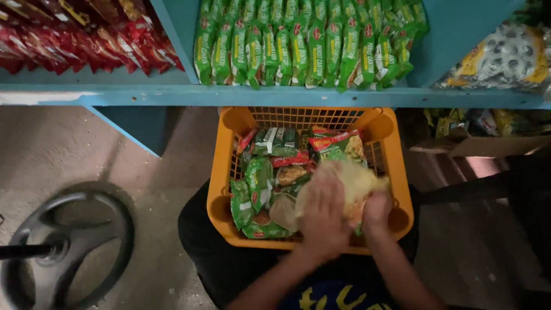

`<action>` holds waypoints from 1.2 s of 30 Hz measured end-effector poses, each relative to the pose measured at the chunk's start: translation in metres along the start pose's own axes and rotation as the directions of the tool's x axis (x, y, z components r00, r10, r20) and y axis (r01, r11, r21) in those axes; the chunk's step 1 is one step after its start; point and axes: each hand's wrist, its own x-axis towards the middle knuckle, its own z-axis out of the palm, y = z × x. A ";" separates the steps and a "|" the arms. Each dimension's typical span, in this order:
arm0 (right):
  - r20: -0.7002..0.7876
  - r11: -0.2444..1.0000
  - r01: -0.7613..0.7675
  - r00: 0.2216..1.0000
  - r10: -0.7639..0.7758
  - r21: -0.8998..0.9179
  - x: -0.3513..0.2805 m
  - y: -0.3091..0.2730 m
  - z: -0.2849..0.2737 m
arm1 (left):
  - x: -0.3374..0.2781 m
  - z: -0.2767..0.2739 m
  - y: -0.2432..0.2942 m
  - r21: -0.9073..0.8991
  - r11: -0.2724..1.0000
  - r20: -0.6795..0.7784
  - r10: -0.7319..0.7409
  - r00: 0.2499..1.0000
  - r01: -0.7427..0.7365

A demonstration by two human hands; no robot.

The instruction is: The person wipes down and organizes individual packets of instant noodles from a crate onto a shelf.

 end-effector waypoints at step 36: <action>0.183 0.880 -0.160 0.979 0.085 0.448 0.006 0.083 -0.021 | 0.035 -0.050 0.026 -0.256 0.964 0.276 0.150 0.949 -0.078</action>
